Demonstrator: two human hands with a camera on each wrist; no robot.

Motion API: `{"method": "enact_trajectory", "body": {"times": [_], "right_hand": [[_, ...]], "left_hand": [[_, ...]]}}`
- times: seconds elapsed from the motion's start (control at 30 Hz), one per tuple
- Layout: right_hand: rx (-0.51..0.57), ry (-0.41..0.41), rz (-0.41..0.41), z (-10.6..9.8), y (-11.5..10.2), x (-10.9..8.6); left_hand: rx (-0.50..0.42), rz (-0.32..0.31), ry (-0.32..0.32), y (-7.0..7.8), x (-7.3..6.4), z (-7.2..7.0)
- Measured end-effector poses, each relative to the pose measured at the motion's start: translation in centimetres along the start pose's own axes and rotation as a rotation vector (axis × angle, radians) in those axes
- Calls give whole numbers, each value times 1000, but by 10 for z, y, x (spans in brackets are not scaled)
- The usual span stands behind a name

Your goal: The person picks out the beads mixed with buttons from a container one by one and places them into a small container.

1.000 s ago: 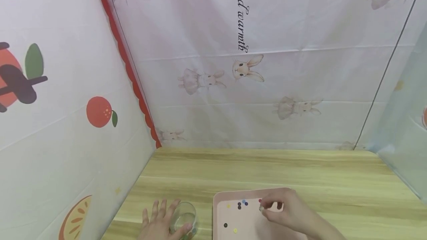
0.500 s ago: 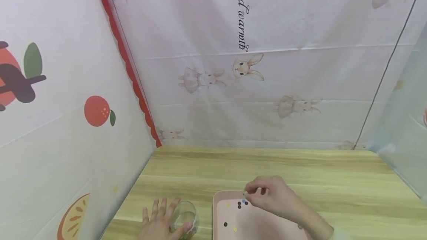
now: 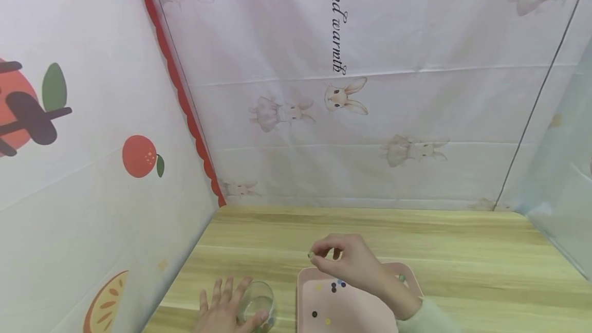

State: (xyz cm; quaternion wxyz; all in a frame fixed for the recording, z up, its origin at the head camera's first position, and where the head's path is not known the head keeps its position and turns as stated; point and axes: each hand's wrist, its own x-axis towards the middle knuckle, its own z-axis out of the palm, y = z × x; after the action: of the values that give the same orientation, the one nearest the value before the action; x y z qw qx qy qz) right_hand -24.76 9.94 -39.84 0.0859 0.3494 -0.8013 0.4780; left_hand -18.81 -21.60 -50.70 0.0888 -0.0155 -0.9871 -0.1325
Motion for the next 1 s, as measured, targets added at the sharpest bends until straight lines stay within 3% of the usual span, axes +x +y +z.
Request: {"method": "enact_trajectory", "body": {"times": [0.3, 0.57, 1.0], "right_hand": [[54, -43, 64, 21, 2, 15], [99, -115, 27, 45, -5, 27], [139, -261, 35, 89, -7, 38]], "left_hand": [[-22, -4, -20, -3, -1, 1], [-31, -30, -25, -1, 0, -1], [-47, -41, -50, -2, -1, -6]]}}
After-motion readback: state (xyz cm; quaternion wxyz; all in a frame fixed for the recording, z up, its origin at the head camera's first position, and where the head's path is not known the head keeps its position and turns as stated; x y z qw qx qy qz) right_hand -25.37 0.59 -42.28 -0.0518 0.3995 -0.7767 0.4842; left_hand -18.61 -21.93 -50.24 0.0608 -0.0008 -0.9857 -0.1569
